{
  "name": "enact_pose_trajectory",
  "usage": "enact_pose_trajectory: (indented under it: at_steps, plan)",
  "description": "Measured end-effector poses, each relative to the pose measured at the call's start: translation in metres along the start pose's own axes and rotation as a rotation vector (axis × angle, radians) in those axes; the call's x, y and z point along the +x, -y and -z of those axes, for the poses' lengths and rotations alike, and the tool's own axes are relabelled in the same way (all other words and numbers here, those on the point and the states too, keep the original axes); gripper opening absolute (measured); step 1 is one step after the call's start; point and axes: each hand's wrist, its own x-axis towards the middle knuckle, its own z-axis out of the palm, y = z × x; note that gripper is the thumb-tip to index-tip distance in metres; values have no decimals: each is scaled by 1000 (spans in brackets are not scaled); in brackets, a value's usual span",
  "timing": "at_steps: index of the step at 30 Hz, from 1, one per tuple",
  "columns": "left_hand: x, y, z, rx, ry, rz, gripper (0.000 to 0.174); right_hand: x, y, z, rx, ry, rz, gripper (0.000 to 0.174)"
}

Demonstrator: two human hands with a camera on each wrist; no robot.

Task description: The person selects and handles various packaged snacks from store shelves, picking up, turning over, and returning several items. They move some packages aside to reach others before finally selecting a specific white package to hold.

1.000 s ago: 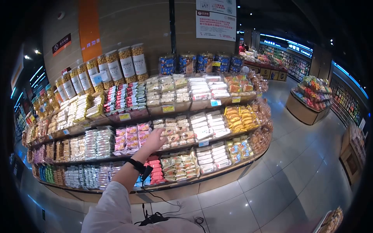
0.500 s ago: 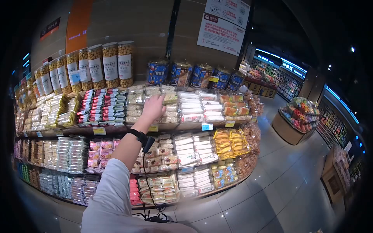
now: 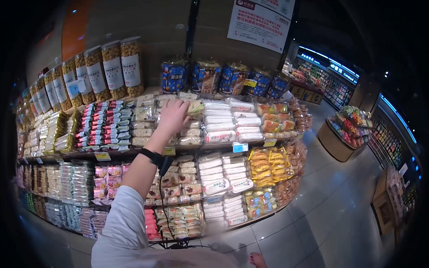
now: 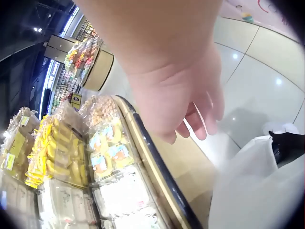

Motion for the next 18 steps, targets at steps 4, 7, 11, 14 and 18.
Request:
enact_pose_trajectory:
  at_steps: [4, 7, 11, 14, 18]
  plan:
    - [-31, -55, 44, -426, -70, 223, 47, 40, 58, 12, 23, -53, 373, 19]
    - [-70, -113, 79, -991, 284, 496, 35, 21, 142, 6, -42, -63, 712, 26]
    - [-128, -194, 69, -1452, 692, 576, 20, -84, 268, -25, 229, 389, 930, 32]
    - [-154, -246, 57, -1614, 822, 555, 17, -143, 313, -36, 363, 748, 849, 42]
    - [-184, -295, 35, -1634, 826, 638, 20, -154, 312, -32, 288, 851, 952, 42]
